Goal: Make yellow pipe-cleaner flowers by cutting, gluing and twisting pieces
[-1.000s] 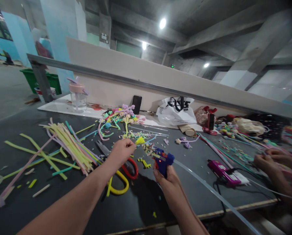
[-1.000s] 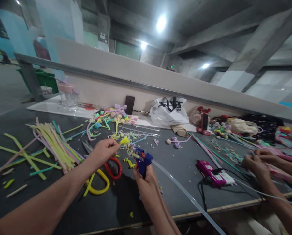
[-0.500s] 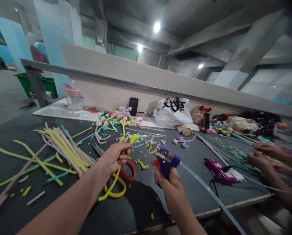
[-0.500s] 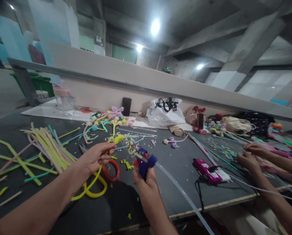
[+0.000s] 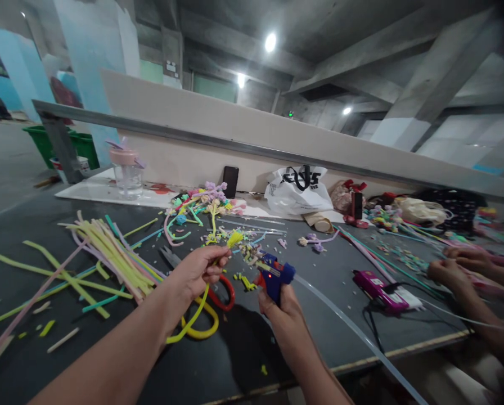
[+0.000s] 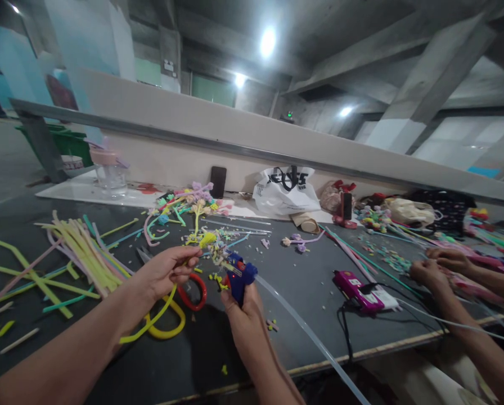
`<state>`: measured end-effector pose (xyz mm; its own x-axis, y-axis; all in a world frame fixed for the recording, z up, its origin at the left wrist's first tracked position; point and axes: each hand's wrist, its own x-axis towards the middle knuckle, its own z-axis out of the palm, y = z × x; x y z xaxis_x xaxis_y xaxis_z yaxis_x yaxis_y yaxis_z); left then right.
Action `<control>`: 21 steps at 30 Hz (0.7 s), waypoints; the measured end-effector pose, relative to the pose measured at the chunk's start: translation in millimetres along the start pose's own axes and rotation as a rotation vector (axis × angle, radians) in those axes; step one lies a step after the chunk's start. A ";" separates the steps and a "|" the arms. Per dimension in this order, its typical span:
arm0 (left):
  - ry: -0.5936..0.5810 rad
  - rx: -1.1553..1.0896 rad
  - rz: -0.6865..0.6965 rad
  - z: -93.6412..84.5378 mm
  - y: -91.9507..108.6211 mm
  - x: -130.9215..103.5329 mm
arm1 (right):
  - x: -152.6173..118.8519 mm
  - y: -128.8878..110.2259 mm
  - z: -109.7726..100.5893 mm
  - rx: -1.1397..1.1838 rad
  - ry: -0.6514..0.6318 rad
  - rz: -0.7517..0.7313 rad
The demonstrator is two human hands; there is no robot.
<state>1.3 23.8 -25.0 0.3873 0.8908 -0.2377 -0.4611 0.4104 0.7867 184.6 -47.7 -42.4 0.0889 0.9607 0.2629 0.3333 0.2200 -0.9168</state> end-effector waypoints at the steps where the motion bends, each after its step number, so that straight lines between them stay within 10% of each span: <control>1: 0.001 0.005 0.005 -0.4 -0.3 0.3 | 0.3 0.7 0.3 -0.023 -0.017 0.010; 21: 0.025 0.042 0.016 -0.7 -2.7 1.1 | 2.3 6.5 5.1 -0.091 0.045 -0.008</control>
<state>2.4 23.8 -27.8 0.3604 0.9017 -0.2388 -0.4326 0.3883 0.8137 182.2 -43.3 -49.3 0.1274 0.9500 0.2851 0.4181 0.2092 -0.8840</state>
